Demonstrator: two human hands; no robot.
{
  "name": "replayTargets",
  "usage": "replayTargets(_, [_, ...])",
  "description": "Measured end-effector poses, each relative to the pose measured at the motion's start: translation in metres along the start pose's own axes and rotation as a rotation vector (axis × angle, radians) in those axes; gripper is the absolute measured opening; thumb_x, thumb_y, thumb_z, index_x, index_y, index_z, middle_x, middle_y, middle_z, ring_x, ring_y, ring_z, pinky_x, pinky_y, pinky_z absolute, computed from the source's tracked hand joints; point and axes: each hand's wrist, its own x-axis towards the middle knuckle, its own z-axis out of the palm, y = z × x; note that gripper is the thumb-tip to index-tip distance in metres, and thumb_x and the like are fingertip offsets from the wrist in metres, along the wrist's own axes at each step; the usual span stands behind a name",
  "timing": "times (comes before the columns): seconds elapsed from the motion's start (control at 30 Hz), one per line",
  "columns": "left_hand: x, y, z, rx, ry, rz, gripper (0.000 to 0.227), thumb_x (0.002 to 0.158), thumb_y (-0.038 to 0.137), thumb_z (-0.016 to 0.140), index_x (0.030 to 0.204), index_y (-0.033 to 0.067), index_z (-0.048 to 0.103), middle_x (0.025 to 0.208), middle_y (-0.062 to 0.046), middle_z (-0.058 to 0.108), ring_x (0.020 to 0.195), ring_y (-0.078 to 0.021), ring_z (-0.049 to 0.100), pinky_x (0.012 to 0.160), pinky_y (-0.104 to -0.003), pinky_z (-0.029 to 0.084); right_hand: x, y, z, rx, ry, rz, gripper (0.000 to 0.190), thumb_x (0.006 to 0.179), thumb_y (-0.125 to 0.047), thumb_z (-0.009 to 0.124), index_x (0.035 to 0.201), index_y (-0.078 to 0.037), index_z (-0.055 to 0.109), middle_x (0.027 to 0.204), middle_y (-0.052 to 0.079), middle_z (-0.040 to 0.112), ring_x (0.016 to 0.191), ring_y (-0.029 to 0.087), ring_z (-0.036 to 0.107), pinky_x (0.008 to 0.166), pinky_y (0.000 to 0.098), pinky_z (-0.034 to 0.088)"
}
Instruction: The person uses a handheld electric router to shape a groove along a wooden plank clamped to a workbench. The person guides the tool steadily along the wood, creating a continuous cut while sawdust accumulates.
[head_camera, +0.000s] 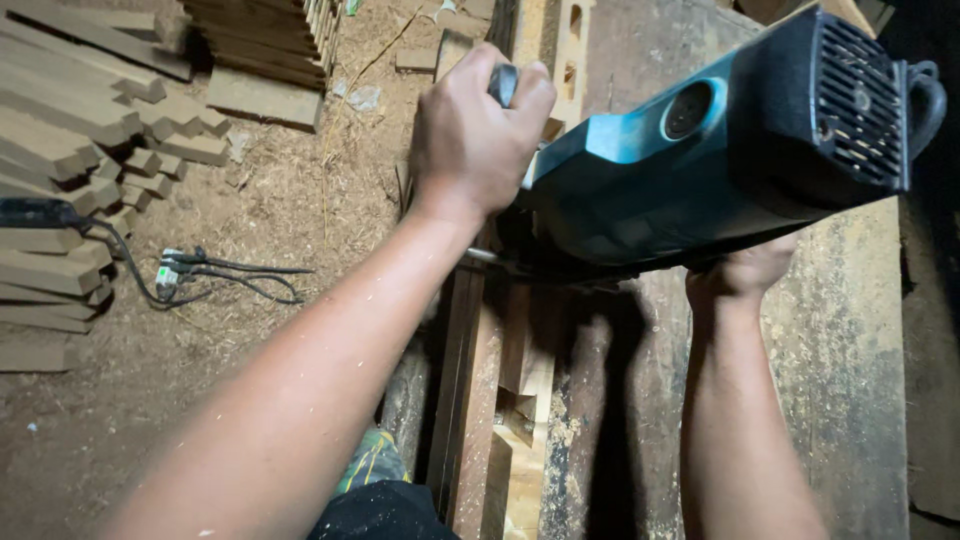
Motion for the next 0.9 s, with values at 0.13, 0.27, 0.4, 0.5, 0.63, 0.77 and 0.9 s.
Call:
replayTargets(0.13, [-0.002,-0.003,-0.001,-0.023,-0.008,0.002,0.036,0.091,0.043,0.061,0.078,0.0082,0.063,0.067,-0.011,0.066,0.061,-0.0284,0.067,0.059,-0.041,0.051,-0.002,0.011,0.0,-0.027,-0.01,-0.061,0.037,0.11,-0.017,0.055,0.142,0.002,0.054,0.136,0.017,0.064,0.122,0.029,0.067,0.109,0.0418,0.058])
replayTargets(0.27, [-0.001,0.007,-0.005,0.001,-0.028,-0.055,0.038,0.09,0.044,0.061,0.077,0.0083,0.063,0.065,-0.011,0.067,0.06,-0.0284,0.068,0.058,-0.042,0.051,-0.005,-0.007,0.012,-0.038,-0.137,-0.095,0.035,0.112,-0.018,0.054,0.142,-0.002,0.051,0.136,0.014,0.062,0.123,0.026,0.066,0.109,0.0403,0.057])
replayTargets(0.4, [0.009,0.011,0.0,-0.087,0.001,0.144,0.043,0.094,0.049,0.061,0.083,0.0075,0.065,0.065,-0.009,0.067,0.06,-0.0241,0.07,0.056,-0.039,0.053,0.001,-0.041,0.013,-0.087,-0.167,-0.034,0.018,0.12,-0.014,0.057,0.131,0.0,0.058,0.117,0.012,0.063,0.107,0.024,0.069,0.092,0.0346,0.06])
replayTargets(0.5, [0.011,0.01,0.001,-0.05,-0.018,0.143,0.05,0.096,0.051,0.062,0.078,0.0052,0.065,0.06,-0.008,0.066,0.055,-0.0214,0.07,0.054,-0.038,0.052,-0.002,-0.048,0.01,-0.087,-0.073,0.009,0.011,0.12,-0.006,0.055,0.125,0.003,0.059,0.112,0.012,0.063,0.1,0.025,0.068,0.09,0.0343,0.061])
replayTargets(0.63, [0.012,0.008,-0.001,-0.014,0.03,0.334,0.049,0.102,0.045,0.064,0.075,0.0045,0.066,0.061,-0.008,0.065,0.054,-0.0225,0.066,0.053,-0.037,0.05,0.0,-0.044,0.001,-0.174,-0.113,-0.064,0.007,0.12,-0.003,0.057,0.114,0.0,0.059,0.103,0.01,0.062,0.092,0.023,0.069,0.082,0.0328,0.061])
replayTargets(0.77, [0.009,0.008,-0.003,-0.101,0.029,0.433,0.042,0.103,0.038,0.06,0.075,0.0067,0.067,0.061,-0.006,0.065,0.053,-0.0191,0.065,0.052,-0.034,0.05,0.01,-0.04,-0.008,-0.201,-0.162,-0.103,0.009,0.121,-0.004,0.057,0.113,0.0,0.058,0.101,0.009,0.061,0.091,0.023,0.069,0.08,0.0324,0.061])
replayTargets(0.9, [0.004,0.011,-0.004,-0.048,0.06,0.404,0.044,0.101,0.037,0.065,0.073,0.0033,0.065,0.059,-0.007,0.063,0.051,-0.0208,0.063,0.052,-0.036,0.047,0.007,-0.037,-0.013,-0.135,-0.108,-0.065,0.009,0.121,-0.006,0.056,0.116,0.001,0.058,0.102,0.01,0.061,0.092,0.023,0.069,0.082,0.0326,0.062])
